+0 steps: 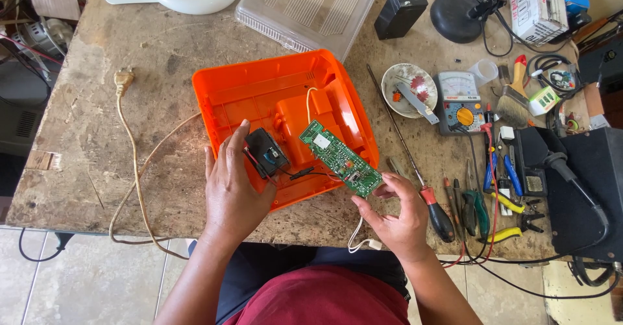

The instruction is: The person works on an electronic device inside an orange plastic casing, manipulating wires and a circuit board. They use a screwdriver to adjust components and later use a multimeter to test the battery and circuit connections.

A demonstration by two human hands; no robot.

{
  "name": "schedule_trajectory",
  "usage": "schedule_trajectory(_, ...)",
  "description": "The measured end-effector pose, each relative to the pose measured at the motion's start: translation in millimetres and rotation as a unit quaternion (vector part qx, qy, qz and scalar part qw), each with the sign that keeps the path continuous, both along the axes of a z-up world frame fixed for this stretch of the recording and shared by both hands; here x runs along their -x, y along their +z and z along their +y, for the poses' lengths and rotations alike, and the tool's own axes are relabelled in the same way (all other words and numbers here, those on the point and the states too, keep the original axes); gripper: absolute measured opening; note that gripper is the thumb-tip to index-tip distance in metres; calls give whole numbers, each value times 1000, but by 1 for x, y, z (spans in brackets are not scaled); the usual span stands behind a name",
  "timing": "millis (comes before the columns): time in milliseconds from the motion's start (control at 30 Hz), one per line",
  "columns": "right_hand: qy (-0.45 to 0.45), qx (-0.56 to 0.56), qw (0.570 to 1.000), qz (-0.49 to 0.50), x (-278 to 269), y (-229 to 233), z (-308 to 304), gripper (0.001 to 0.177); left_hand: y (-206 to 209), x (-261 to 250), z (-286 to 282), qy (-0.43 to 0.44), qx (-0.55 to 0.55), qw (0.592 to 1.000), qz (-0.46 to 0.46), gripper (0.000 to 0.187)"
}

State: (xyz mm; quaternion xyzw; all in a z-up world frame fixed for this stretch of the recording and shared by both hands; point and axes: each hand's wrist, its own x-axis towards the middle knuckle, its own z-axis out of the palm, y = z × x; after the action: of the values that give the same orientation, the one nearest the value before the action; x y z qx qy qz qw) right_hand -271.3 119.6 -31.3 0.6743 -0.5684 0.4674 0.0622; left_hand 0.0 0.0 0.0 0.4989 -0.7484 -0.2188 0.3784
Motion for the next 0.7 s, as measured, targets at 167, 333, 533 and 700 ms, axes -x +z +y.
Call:
schedule_trajectory(167, 2, -7, 1000, 2, 1, 2, 1, 64, 3, -2, 1, -23, 11, 1000, 2, 113)
schedule_trajectory(333, 2, -20, 1000, 3, 3, -1, 3, 65, 12, -3, 3, -37, 8, 999, 18, 114)
schedule_trajectory(533, -3, -27, 1000, -5, 4, -3, 3, 65, -8, -8, -1, -15, 11, 995, 96, 106)
schedule_trajectory(700, -12, -37, 999, -10, 2, 1, 3, 66, -19, -8, -1, -7, 10, 990, 143, 104)
